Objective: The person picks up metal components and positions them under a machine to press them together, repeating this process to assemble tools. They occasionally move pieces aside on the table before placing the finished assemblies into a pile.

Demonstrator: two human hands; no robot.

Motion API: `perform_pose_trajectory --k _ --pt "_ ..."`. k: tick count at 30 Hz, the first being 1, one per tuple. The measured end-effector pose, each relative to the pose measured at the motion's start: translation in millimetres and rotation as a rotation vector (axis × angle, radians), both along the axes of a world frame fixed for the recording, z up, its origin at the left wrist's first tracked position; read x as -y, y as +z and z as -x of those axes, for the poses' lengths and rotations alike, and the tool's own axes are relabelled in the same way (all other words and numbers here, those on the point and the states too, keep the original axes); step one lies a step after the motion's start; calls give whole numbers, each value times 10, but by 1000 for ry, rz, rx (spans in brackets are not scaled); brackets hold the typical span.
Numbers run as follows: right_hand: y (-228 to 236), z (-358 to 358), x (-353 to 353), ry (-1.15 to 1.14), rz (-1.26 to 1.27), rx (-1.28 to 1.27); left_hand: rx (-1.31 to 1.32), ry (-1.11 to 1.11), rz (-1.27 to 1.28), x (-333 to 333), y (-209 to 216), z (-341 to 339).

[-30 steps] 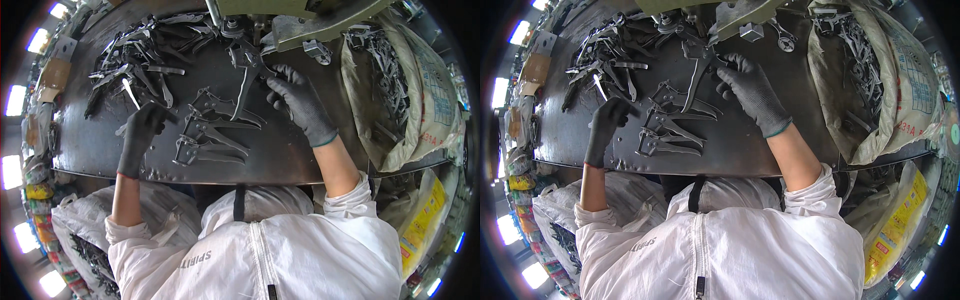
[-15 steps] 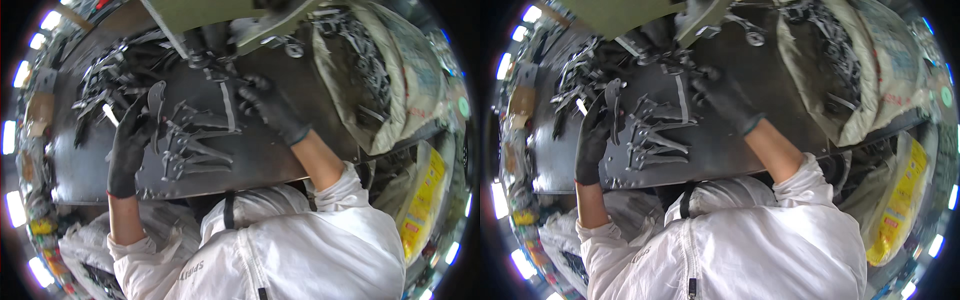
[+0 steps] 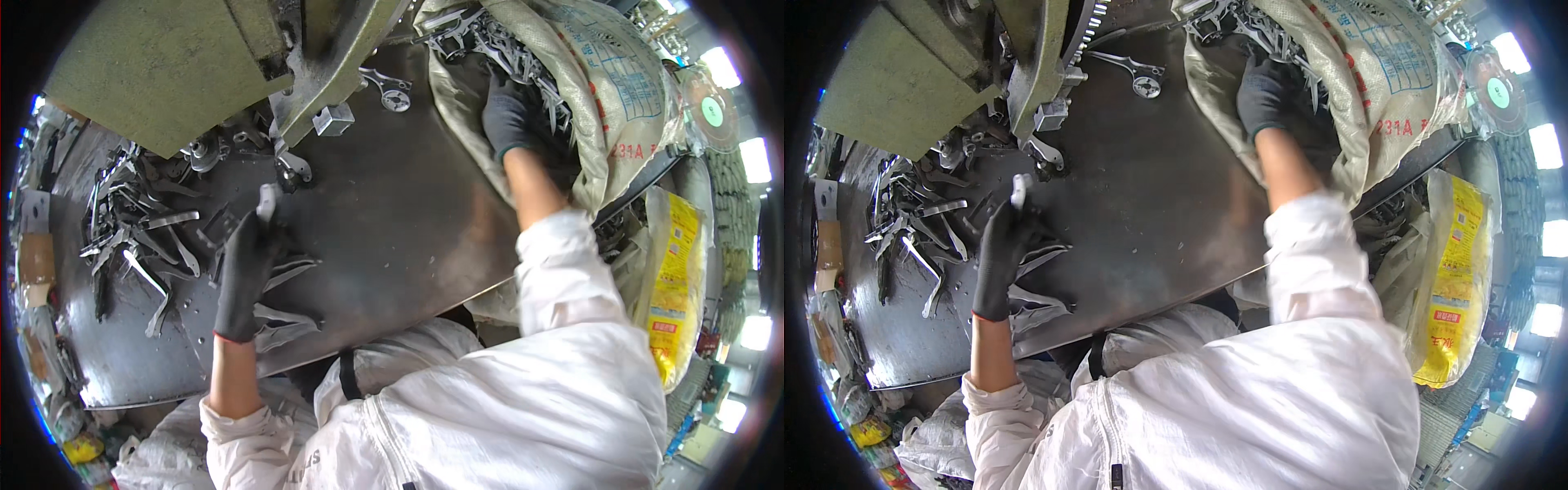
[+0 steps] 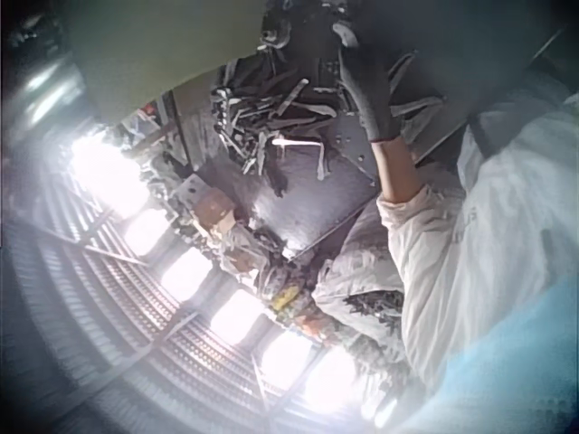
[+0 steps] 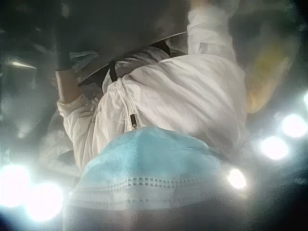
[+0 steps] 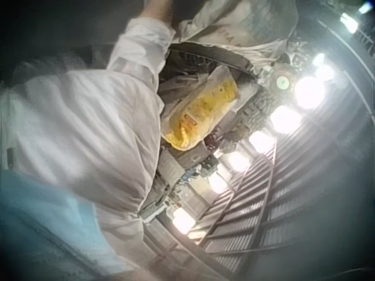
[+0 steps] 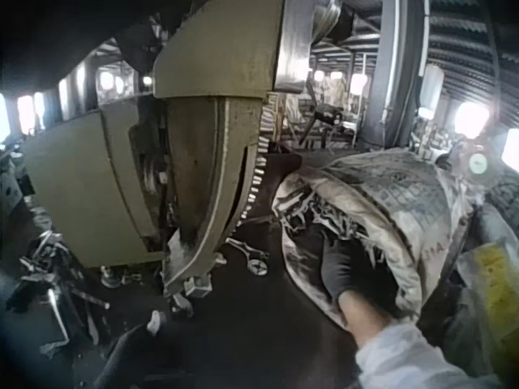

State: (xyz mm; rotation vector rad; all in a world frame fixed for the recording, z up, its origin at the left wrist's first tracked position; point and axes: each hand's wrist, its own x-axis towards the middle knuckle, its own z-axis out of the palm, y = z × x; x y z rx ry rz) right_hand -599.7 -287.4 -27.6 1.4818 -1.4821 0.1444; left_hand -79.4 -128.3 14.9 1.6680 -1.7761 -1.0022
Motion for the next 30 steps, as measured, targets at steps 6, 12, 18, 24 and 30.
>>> perform_pose_trajectory --k 6,12,18,24,30 --pt "125 56 622 -294 -819 185 -496 212 -254 -258 83 -428" --pt "105 89 487 -160 -659 720 -503 266 -295 -434 328 -368" --pt "234 -341 342 281 -416 943 -453 173 -224 -417 559 -305" --pt "1510 -2275 -1267 584 -791 1915 -533 98 -204 -241 498 -147" --pt "987 -2858 -1164 702 -1096 2456 -681 72 -266 122 438 92"
